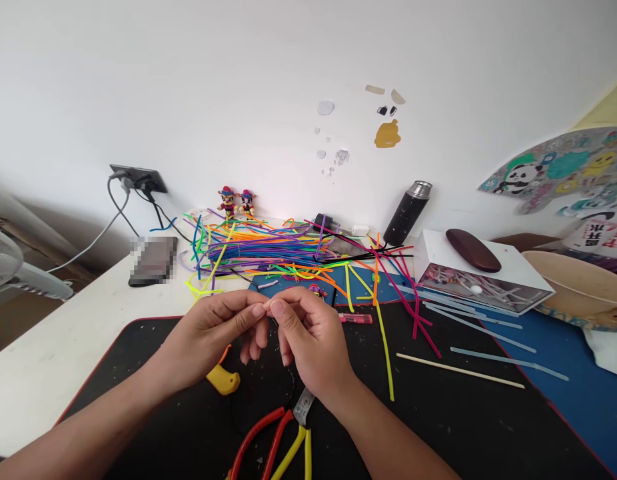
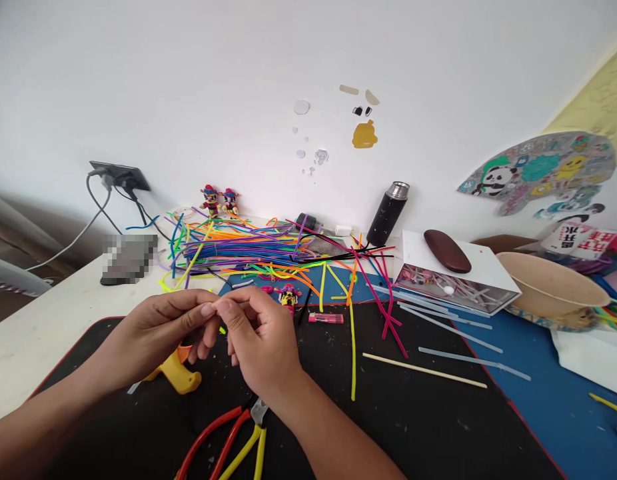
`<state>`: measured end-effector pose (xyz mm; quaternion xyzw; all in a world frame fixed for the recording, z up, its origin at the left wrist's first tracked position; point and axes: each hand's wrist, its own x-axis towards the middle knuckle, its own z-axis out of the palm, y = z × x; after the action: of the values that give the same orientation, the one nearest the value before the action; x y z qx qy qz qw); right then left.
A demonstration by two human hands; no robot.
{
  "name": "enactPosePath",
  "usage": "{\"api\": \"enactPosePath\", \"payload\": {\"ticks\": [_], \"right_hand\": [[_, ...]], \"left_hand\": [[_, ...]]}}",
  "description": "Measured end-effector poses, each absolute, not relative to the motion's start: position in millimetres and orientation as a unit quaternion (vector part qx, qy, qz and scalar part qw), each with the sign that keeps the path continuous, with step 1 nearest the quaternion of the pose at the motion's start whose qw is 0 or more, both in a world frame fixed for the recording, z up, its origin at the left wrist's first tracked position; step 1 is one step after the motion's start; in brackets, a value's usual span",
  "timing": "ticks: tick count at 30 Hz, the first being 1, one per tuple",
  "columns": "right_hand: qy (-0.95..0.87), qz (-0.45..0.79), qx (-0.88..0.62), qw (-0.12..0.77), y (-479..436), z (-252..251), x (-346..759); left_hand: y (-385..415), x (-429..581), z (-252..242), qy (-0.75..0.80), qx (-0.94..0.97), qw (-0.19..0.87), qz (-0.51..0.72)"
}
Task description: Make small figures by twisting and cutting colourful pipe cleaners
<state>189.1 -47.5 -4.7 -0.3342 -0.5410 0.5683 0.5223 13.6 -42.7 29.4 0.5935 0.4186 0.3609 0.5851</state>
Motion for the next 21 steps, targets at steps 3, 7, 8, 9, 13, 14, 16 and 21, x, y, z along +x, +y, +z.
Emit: {"api": "enactPosePath", "payload": {"ticks": [3,7,8,9,13,14,16,21], "right_hand": [[-0.534,0.583,-0.327,0.519,-48,-1,188],[-0.533,0.579,-0.33,0.521,-50,-1,188],[-0.535,0.576,-0.33,0.523,-50,-1,189],[-0.537,0.574,-0.329,0.524,-51,-2,189],[-0.542,0.568,-0.322,0.529,-51,-4,189],[-0.541,0.567,-0.321,0.532,-50,-5,189],[-0.537,0.564,-0.324,0.537,-49,-6,188],[-0.52,0.564,-0.351,0.537,-45,-7,190]], "left_hand": [[-43,13,27,0.417,0.594,0.583,0.365],[-44,10,24,0.409,0.602,0.588,0.353],[-45,9,24,0.407,0.605,0.588,0.35],[-45,9,24,0.407,0.609,0.586,0.348],[-47,11,25,0.414,0.615,0.568,0.356],[-46,11,26,0.414,0.616,0.566,0.358],[-43,12,27,0.41,0.622,0.564,0.357],[-28,14,35,0.406,0.658,0.546,0.324]]}}
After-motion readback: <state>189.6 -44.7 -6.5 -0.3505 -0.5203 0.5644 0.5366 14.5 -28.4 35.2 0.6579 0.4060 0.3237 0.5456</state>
